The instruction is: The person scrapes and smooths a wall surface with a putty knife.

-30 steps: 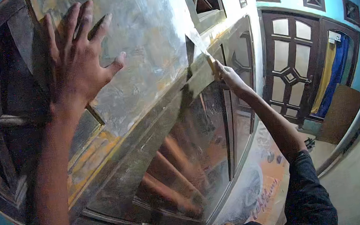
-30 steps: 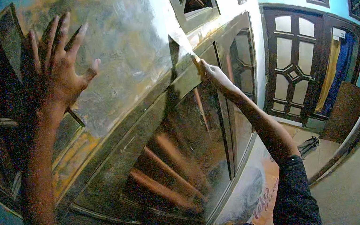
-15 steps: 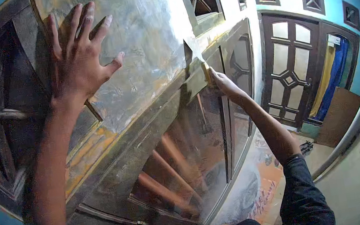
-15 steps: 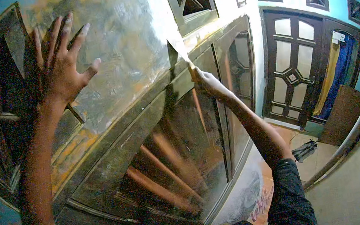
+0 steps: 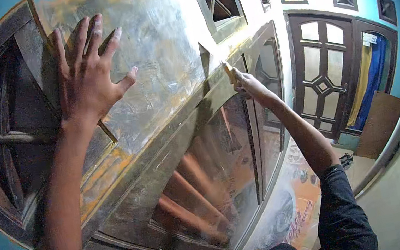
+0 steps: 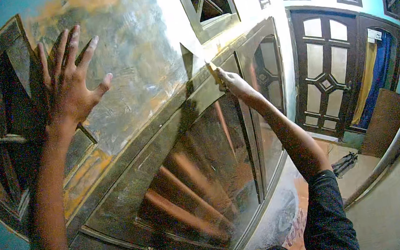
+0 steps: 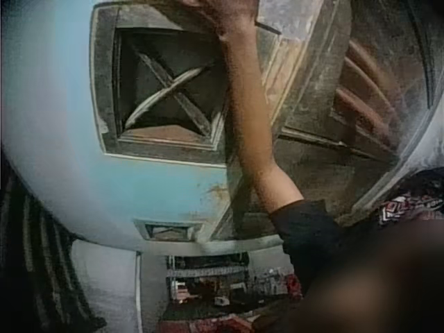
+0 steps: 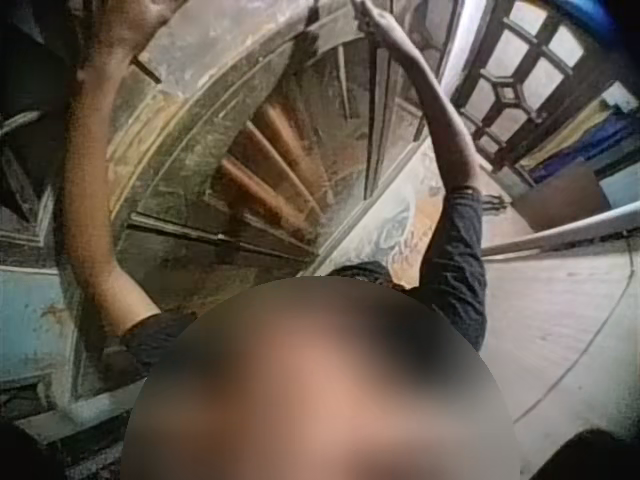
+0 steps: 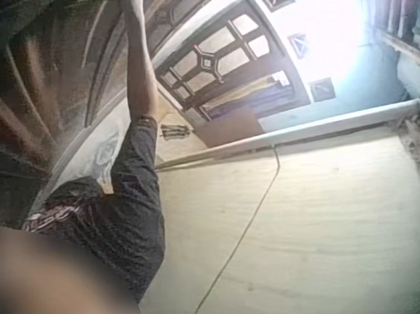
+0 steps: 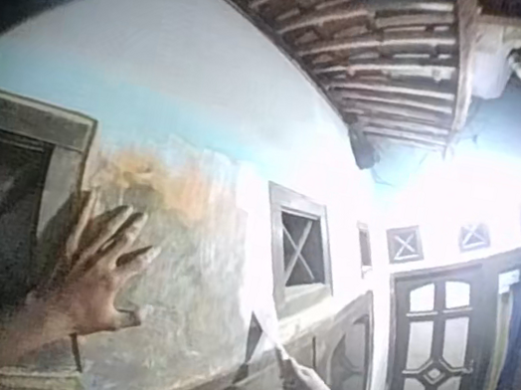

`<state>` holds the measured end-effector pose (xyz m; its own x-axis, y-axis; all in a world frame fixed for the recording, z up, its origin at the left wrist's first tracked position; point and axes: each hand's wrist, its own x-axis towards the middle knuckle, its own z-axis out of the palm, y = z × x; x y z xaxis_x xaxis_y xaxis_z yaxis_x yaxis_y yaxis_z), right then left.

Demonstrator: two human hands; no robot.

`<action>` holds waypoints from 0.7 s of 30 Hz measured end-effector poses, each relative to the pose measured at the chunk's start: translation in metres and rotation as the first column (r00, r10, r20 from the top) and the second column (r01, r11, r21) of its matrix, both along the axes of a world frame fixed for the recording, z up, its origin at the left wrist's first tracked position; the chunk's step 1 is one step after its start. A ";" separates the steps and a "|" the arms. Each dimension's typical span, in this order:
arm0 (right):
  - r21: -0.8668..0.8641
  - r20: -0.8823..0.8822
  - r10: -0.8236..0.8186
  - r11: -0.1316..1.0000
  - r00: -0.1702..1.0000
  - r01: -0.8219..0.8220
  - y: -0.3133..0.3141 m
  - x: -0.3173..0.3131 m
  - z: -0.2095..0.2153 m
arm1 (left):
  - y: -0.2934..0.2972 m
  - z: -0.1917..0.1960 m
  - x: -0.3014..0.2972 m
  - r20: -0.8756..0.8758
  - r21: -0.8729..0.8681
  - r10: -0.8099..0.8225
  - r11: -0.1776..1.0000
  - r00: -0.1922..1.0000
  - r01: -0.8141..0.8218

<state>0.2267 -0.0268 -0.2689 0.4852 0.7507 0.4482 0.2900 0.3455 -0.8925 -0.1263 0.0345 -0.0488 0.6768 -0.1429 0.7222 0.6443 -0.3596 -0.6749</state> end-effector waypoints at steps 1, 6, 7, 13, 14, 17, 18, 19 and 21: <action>-0.027 -0.026 0.026 0.999 0.999 -0.027 -0.005 -0.017 0.018 | 0.002 0.000 -0.006 0.001 0.001 0.018 1.000 1.000 -0.018; -0.039 -0.056 0.019 0.999 0.998 -0.021 0.002 0.000 0.060 | 0.007 -0.002 0.002 0.006 0.023 -0.079 0.997 0.997 0.079; -0.018 -0.067 0.035 0.999 0.997 -0.036 0.005 0.001 0.063 | 0.007 -0.002 0.003 0.007 0.027 -0.115 0.993 0.993 0.115; 0.053 -0.113 0.096 0.994 0.989 -0.090 0.011 -0.006 0.019 | 0.004 -0.001 -0.003 0.010 0.053 -0.093 0.994 0.996 0.093; 0.085 -0.081 0.021 0.996 0.996 -0.014 0.011 -0.008 0.013 | 0.003 0.000 -0.002 0.009 0.047 -0.108 0.993 0.994 0.107; -0.084 -0.146 0.022 0.996 0.989 -0.034 0.004 -0.003 0.022 | 0.003 0.000 0.000 0.014 0.052 -0.139 0.989 0.990 0.138; -0.001 -0.199 0.111 0.994 0.974 -0.113 0.008 0.002 0.028 | 0.003 0.000 0.000 0.008 0.049 -0.139 0.989 0.990 0.139; 0.087 -0.242 0.202 0.979 0.949 -0.186 0.012 0.003 0.034 | 0.002 -0.001 0.000 0.001 0.045 -0.141 0.989 0.990 0.141; -0.049 -0.071 0.077 0.996 0.995 -0.080 0.006 -0.011 0.059 | 0.003 -0.001 -0.004 -0.003 0.034 -0.097 0.995 0.995 0.097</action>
